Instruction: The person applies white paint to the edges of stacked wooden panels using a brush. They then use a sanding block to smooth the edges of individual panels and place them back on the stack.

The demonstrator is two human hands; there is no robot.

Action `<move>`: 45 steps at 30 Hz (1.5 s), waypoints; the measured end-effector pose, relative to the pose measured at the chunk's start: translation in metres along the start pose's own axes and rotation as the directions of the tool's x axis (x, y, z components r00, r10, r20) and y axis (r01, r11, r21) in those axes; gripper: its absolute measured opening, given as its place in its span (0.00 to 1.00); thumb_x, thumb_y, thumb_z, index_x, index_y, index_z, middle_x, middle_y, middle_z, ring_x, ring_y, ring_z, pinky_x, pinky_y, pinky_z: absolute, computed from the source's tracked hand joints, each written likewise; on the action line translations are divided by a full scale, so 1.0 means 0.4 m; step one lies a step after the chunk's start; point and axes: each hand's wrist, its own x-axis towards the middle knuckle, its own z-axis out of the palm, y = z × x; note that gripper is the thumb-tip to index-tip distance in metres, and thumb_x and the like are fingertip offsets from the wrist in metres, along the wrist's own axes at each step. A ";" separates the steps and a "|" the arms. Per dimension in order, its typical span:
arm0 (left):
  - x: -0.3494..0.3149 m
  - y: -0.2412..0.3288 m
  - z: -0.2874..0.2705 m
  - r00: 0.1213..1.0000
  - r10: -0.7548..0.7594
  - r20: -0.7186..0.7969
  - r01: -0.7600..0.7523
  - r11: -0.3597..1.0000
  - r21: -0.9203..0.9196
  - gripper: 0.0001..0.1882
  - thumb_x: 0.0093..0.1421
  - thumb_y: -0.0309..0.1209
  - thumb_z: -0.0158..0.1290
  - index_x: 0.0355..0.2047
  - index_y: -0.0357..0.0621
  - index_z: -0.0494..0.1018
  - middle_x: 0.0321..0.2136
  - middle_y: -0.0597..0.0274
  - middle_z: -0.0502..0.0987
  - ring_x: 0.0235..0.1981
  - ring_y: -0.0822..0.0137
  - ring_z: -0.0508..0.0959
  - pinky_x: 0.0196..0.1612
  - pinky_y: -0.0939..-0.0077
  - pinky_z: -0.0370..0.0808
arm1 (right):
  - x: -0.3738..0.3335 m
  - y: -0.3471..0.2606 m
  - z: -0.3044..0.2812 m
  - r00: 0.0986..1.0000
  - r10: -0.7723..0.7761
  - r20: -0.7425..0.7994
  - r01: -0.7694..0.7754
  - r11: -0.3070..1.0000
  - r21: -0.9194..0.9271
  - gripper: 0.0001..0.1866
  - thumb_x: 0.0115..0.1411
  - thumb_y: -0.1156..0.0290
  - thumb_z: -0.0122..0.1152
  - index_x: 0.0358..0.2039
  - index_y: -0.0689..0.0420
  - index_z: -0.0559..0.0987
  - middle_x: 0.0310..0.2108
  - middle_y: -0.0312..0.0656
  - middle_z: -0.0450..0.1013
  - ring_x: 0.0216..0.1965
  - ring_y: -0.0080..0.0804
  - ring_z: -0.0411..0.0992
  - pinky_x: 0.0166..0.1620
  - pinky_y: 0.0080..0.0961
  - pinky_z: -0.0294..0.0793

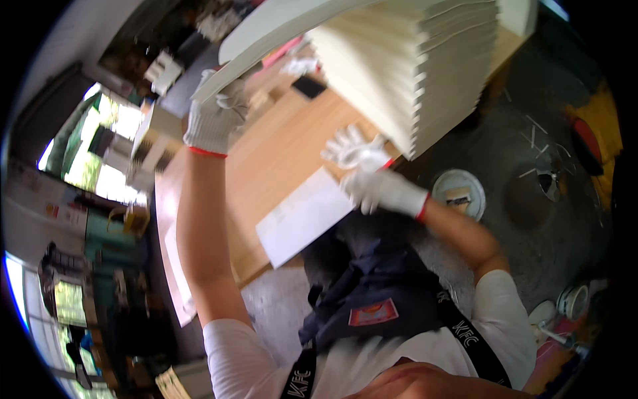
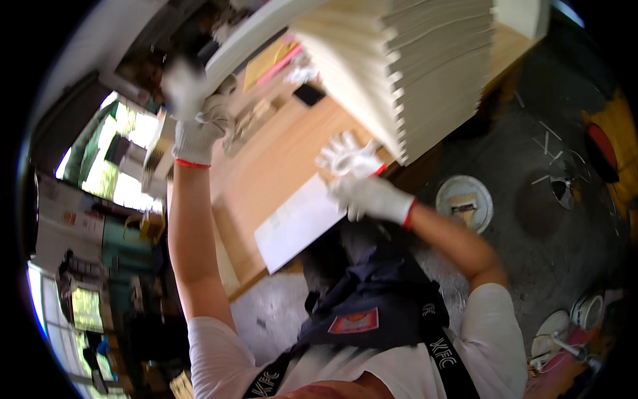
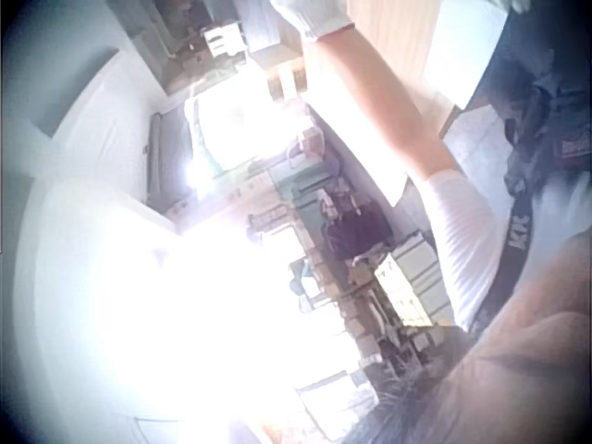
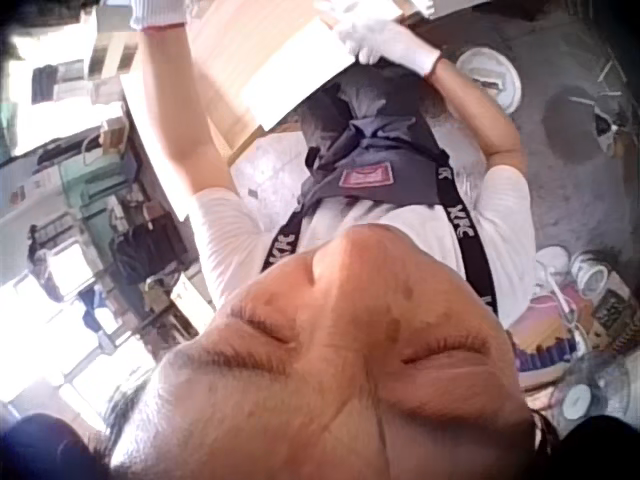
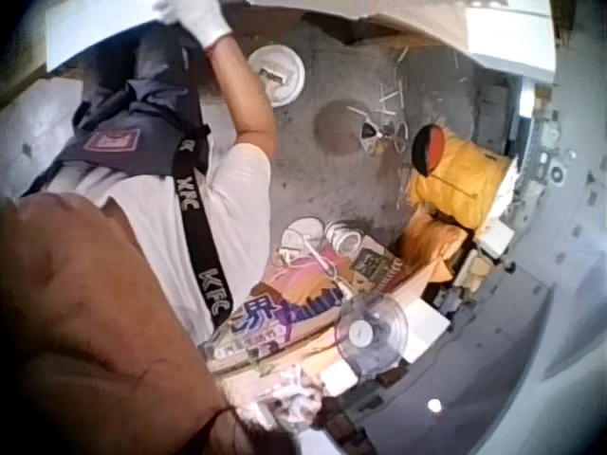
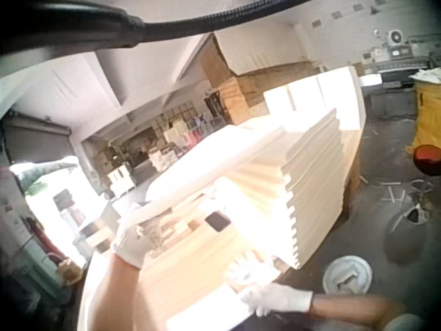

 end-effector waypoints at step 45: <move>-0.732 -0.537 -0.383 0.768 0.522 -0.370 0.534 -0.205 0.820 0.35 0.46 0.41 0.69 0.53 0.39 0.74 0.59 0.56 0.72 0.59 0.48 0.69 0.60 0.59 0.69 | 0.091 0.089 0.077 0.946 -0.285 -0.153 -0.209 -0.176 -0.962 0.46 0.54 0.37 0.63 0.63 0.59 0.68 0.69 0.43 0.57 0.72 0.39 0.48 0.71 0.40 0.47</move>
